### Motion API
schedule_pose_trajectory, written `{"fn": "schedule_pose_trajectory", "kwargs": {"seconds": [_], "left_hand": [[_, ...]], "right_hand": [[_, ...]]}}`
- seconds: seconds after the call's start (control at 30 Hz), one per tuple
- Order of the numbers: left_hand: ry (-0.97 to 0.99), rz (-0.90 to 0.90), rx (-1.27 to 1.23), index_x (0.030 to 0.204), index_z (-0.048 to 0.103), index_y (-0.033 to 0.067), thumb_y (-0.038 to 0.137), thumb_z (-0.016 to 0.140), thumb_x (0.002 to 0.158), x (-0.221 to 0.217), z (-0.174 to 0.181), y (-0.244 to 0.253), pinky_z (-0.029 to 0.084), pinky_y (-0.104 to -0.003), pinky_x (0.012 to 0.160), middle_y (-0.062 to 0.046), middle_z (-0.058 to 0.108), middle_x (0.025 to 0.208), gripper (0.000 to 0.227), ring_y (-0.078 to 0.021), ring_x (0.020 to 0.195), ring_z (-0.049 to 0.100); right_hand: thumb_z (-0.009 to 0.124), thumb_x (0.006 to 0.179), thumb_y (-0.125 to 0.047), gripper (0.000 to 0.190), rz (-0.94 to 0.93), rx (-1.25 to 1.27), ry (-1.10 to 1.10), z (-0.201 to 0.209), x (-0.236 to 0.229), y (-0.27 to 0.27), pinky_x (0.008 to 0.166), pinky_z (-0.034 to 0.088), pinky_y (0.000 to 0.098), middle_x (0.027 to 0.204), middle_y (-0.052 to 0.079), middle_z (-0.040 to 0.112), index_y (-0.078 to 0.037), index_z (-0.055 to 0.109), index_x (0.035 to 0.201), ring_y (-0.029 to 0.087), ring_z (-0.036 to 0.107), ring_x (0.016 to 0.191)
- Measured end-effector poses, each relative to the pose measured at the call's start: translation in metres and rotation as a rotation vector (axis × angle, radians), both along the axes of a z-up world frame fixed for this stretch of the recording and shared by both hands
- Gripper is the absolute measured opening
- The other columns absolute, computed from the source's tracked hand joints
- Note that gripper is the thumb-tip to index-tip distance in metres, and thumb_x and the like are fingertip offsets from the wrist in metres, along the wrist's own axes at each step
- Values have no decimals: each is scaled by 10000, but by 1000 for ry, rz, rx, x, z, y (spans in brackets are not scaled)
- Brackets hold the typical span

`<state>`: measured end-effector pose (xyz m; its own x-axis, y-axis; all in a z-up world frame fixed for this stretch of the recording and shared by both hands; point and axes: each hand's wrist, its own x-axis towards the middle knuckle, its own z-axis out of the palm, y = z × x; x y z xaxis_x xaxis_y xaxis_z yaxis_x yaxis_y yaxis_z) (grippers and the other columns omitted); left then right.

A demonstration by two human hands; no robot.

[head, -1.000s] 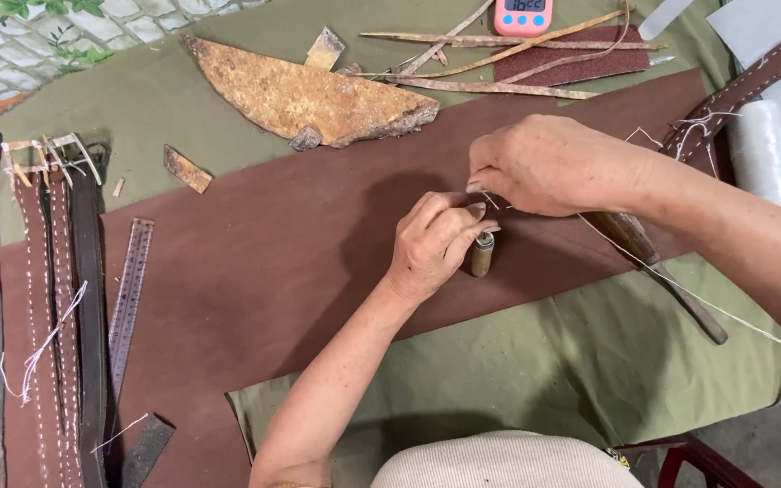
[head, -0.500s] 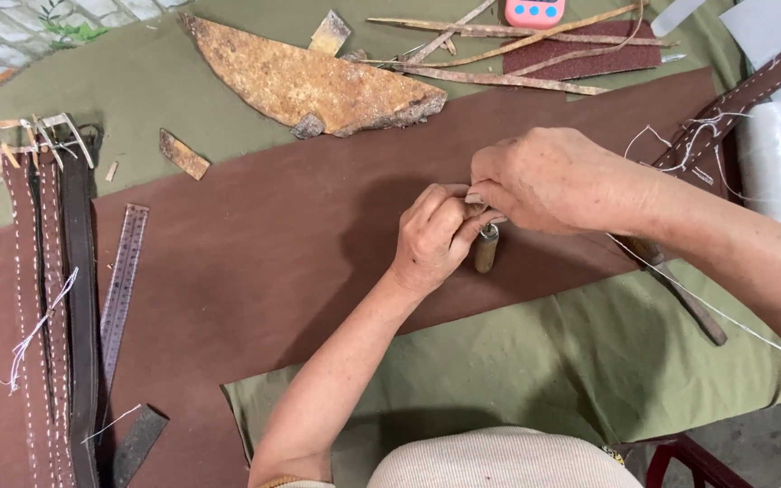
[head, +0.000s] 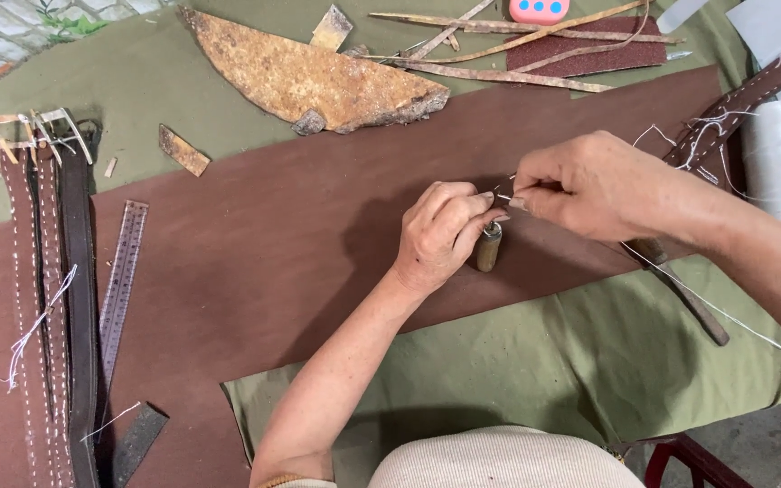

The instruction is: Hand-stitching a leather belt using an awl and thread at a workshop table.

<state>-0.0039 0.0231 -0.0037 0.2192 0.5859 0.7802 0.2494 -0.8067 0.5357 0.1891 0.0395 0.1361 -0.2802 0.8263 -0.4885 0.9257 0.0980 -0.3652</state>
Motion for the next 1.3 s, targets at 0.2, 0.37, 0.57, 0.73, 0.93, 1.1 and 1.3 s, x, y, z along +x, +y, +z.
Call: {"fn": "schedule_pose_trajectory", "kwargs": {"seconds": [0.2, 0.37, 0.57, 0.73, 0.93, 1.1, 1.3], "left_hand": [[-90, 17, -27, 997, 711, 92, 137, 792, 910, 8, -10, 3, 601, -383, 651, -85, 653, 893, 127, -278, 751, 677], [-85, 10, -21, 982, 700, 80, 137, 775, 927, 8, -8, 3, 602, -394, 642, -100, 644, 894, 110, -294, 757, 675], [-101, 12, -7, 993, 717, 102, 164, 776, 926, 12, -4, -3, 609, -364, 654, -78, 646, 902, 109, -263, 757, 669], [-92, 47, 9, 1034, 719, 120, 172, 784, 920, 13, -5, -4, 611, -349, 646, -63, 644, 922, 140, -247, 765, 674], [24, 244, 200, 1022, 754, 161, 213, 822, 873, 11, -18, -2, 626, -287, 675, -39, 633, 1077, 172, -169, 807, 669], [-86, 91, 53, 942, 725, 116, 175, 814, 885, 8, -5, -5, 620, -372, 673, -52, 725, 1016, 121, -254, 785, 696], [-220, 81, -283, 1017, 670, 88, 85, 695, 979, -1, -15, -13, 553, -380, 904, -102, 727, 1068, 45, -273, 983, 726]], "right_hand": [[682, 789, -328, 205, 62, -21, -41, -10, -2, 25, 703, 590, 473, 713, 107, 758, -145, 740, 717, 328, 757, 787], [670, 784, -358, 225, 165, -15, -192, -5, -12, 38, 689, 609, 467, 726, 108, 764, -183, 767, 679, 341, 763, 783], [577, 883, -250, 307, 198, -96, -271, 25, -36, 48, 720, 609, 507, 761, 209, 735, -83, 734, 677, 382, 740, 781], [542, 914, -283, 343, 258, -102, -332, 20, -54, 53, 779, 573, 578, 900, 252, 747, -47, 777, 833, 439, 737, 926], [591, 900, -320, 288, 416, 84, -211, -18, -62, 79, 719, 588, 582, 885, 208, 767, -144, 800, 989, 426, 754, 895], [589, 873, -52, 271, 271, 110, 63, -31, -78, 92, 769, 575, 538, 891, 252, 771, -72, 808, 1032, 422, 748, 921], [508, 1081, -52, 100, -56, 806, 600, 16, -69, -32, 840, 460, 386, 1033, 100, 630, -13, 585, 1030, 266, 592, 913]]}}
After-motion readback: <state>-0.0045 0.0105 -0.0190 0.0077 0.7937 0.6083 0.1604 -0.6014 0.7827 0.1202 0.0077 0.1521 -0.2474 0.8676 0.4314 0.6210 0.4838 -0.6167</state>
